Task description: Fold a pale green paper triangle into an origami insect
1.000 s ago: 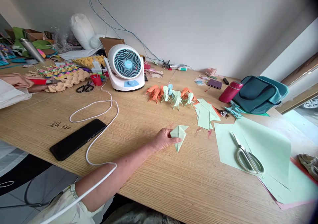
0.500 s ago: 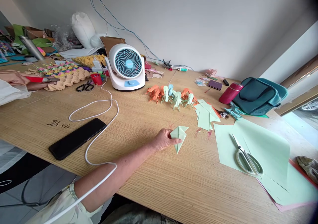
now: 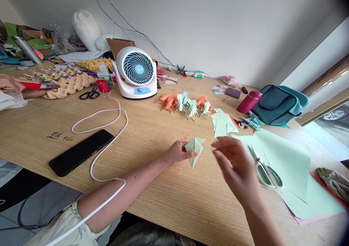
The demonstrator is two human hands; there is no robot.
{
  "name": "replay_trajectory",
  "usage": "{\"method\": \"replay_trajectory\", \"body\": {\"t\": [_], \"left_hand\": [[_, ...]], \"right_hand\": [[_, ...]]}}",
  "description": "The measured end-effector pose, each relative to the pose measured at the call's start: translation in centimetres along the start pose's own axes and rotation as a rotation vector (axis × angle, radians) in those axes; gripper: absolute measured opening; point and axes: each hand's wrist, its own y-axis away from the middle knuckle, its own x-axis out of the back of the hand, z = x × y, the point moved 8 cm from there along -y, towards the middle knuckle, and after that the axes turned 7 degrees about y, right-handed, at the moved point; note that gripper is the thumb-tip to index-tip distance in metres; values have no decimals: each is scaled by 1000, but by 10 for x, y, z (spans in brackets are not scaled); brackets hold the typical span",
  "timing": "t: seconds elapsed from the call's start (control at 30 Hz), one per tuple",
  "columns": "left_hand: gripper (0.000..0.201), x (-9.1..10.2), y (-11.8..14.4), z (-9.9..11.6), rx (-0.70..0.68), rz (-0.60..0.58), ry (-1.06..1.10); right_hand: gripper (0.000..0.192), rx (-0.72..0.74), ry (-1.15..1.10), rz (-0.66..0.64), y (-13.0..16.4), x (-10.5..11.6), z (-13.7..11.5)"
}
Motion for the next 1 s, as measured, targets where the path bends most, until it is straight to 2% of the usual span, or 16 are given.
{"method": "replay_trajectory", "body": {"t": [0.07, 0.17, 0.23, 0.33, 0.47, 0.6, 0.83, 1.0], "left_hand": [[38, -3, 1, 3, -13, -23, -12], [36, -8, 3, 8, -56, -70, -85], [35, -11, 5, 8, -72, -86, -168], [32, -13, 9, 8, -87, -74, -321], [28, -16, 14, 10, -111, -51, -459], [35, -15, 14, 15, -134, -17, -425], [28, -11, 12, 32, -279, 13, -370], [28, -13, 18, 45, -410, 23, -473]], "right_hand": [[40, -94, -68, -5, -5, -12, 17], [44, -238, -226, -124, -7, -42, 44], [45, -286, -284, -217, -4, -60, 54], [46, -366, -345, -246, 2, -73, 62], [38, -399, -460, -191, 3, -74, 61], [32, -438, -532, -134, 1, -67, 63], [27, -485, -644, -89, 4, -63, 69], [24, -468, -657, -118, 6, -70, 70]]}}
